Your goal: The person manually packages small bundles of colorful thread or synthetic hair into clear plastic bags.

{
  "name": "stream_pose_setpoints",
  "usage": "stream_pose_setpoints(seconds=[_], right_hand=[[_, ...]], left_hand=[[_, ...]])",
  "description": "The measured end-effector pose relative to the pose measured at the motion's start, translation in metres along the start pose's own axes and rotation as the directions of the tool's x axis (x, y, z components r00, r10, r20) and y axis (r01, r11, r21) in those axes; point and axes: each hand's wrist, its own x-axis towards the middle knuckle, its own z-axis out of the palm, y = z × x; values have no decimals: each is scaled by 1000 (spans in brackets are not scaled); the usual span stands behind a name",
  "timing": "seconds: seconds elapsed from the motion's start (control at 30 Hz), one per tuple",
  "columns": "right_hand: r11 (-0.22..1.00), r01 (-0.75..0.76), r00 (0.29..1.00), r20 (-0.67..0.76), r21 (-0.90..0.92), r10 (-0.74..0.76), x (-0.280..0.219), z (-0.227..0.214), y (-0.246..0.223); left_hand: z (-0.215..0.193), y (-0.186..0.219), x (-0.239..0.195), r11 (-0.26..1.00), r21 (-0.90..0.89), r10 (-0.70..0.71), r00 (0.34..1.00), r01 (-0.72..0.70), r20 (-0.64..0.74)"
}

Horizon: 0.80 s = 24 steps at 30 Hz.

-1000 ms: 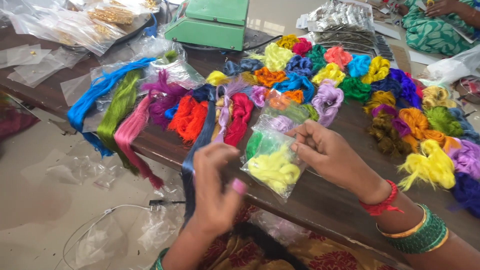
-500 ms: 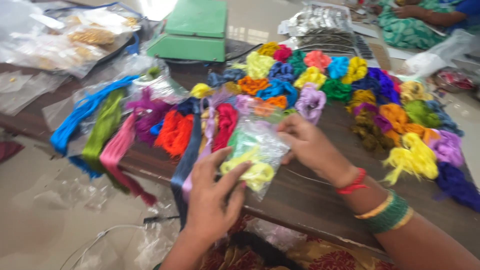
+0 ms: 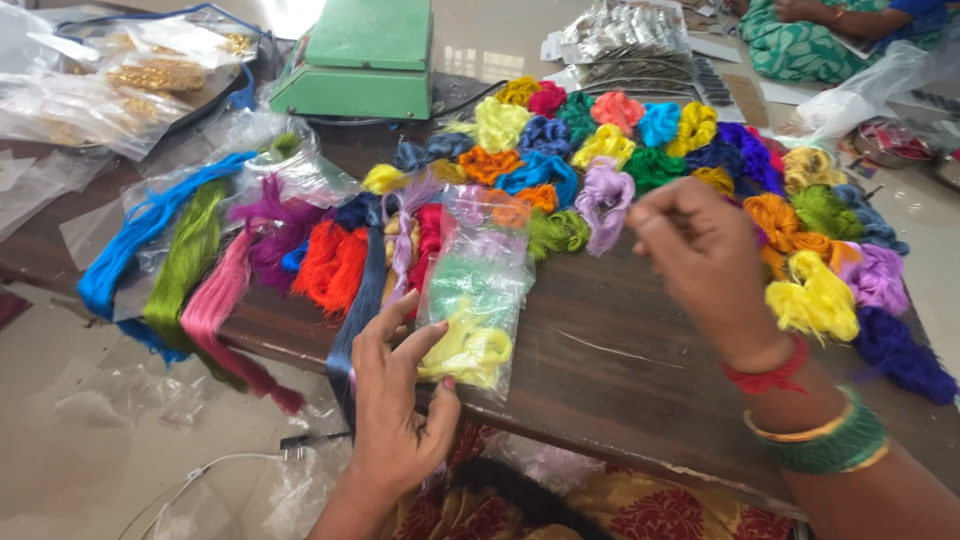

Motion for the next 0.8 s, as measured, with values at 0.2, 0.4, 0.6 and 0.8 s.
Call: stream_pose_setpoints(seconds=[0.2,0.4,0.6,0.8], right_hand=[[964,265,960,90,21,-266,-12,-9,7],[714,631,767,380,-303,-516,-40,34,-22],[352,892,452,580,-284,-678,-51,47,-43],[582,785,613,397,-212,-683,-117,-55,-21]], left_hand=[[3,-1,0,991,-53,120,992,-121,-30],[-4,-6,10,996,39,75,994,-79,83],[2,-16,28,998,55,25,980,-37,196],[-4,-11,29,968,165,160,973,-187,168]])
